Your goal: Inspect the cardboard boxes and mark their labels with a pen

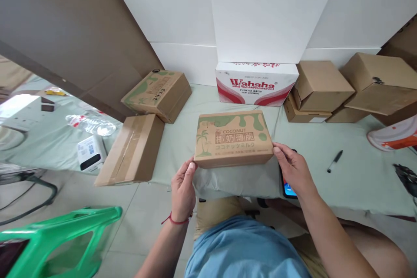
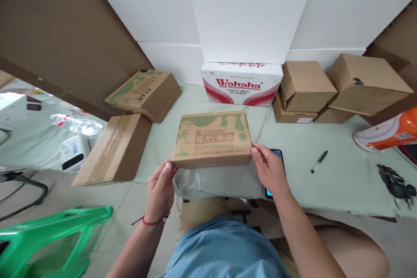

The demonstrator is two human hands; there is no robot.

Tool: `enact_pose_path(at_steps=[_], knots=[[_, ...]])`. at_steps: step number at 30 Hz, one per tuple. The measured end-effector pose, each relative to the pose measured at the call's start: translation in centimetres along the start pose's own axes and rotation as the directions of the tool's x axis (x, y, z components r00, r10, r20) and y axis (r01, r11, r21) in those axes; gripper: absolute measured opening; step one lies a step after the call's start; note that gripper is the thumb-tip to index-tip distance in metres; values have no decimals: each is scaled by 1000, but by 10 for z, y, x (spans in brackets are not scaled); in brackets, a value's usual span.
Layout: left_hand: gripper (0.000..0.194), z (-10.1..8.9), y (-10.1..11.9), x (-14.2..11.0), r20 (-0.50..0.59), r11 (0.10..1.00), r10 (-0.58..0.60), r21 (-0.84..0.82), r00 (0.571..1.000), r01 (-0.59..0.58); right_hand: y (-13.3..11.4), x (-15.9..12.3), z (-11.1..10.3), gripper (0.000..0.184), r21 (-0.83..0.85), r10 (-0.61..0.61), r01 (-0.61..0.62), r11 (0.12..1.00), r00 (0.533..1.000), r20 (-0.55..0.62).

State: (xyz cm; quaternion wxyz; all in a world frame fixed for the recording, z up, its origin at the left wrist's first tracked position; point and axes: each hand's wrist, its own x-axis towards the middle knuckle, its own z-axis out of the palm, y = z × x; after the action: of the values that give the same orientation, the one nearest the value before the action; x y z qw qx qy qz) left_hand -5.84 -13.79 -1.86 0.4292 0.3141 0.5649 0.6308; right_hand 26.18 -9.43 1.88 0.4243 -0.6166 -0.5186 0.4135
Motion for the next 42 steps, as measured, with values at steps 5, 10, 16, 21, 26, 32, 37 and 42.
enact_pose_path(at_steps=[5,10,16,21,26,32,37,42], knots=[[55,1,-27,7,-21,990,-124,-77,992,122,21,-17,15,62,297,147,-133,946,989,-26],[48,1,-11,-13,148,990,111,71,983,-122,23,-22,30,47,597,277,-130,792,947,-162],[61,29,40,-45,536,495,692,137,484,-858,32,-17,32,43,810,473,-298,505,880,29],[52,50,32,-49,402,446,794,125,456,-886,31,-25,33,41,798,471,-319,512,881,50],[52,35,17,-31,20,721,688,94,725,-687,22,-41,35,48,626,316,-205,752,946,-69],[84,-14,10,-6,-109,998,-59,13,992,61,15,-53,28,50,15,-186,185,983,982,31],[55,-27,16,9,-210,984,-173,-80,962,159,-17,-63,34,73,-173,-575,612,772,787,222],[40,-29,20,20,-197,941,-280,-252,940,227,-44,-78,47,63,-76,-746,811,580,567,351]])
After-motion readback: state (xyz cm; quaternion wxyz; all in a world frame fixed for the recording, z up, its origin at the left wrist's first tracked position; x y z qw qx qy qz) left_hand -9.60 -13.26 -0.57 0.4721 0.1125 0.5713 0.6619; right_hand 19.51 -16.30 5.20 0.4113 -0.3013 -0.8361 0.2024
